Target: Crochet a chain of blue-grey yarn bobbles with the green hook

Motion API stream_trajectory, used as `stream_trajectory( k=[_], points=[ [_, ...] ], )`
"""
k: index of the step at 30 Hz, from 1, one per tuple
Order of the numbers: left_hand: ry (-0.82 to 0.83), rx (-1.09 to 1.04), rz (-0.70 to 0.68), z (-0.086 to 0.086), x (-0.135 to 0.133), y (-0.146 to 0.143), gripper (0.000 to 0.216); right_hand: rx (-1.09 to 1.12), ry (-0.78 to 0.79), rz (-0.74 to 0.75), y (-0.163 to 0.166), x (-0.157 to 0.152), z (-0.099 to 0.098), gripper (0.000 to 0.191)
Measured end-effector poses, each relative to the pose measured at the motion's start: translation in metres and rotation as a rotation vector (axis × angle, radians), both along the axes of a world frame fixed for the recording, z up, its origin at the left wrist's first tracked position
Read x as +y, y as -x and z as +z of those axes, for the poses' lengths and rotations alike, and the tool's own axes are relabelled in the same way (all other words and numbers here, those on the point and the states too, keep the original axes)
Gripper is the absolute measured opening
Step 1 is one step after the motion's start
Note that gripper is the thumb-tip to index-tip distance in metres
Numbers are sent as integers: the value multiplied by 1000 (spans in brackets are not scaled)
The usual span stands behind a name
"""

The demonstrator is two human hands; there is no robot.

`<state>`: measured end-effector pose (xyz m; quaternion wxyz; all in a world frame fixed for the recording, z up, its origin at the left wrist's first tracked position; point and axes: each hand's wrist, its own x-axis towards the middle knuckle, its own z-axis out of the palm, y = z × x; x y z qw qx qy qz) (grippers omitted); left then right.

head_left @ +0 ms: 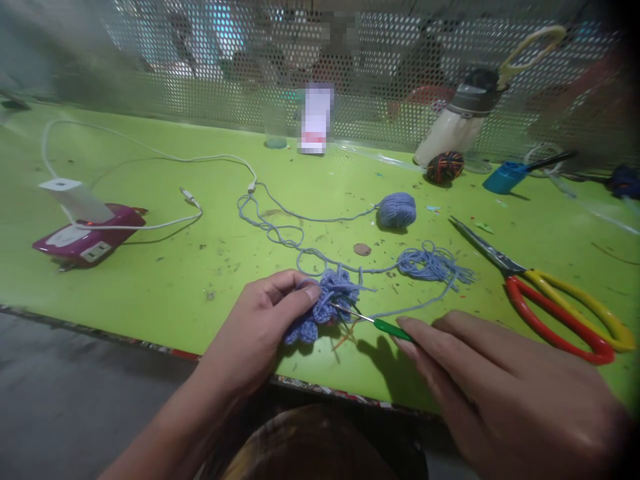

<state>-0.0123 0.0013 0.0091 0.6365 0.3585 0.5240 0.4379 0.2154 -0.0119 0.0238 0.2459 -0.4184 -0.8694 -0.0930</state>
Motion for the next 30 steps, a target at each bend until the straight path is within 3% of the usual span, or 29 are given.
stream_trajectory(
  k=[8, 19, 30],
  points=[
    [-16, 47, -7, 0, 0, 0, 22, -39, 33, 45, 1, 3, -8, 15],
    [-50, 72, -16, 3, -1, -2, 21, 72, 138, 91, 4, -1, -13, 16],
    [-44, 12, -5, -3, -1, 1, 20, 31, 9, 91, -5, 0, -4, 13]
  ],
)
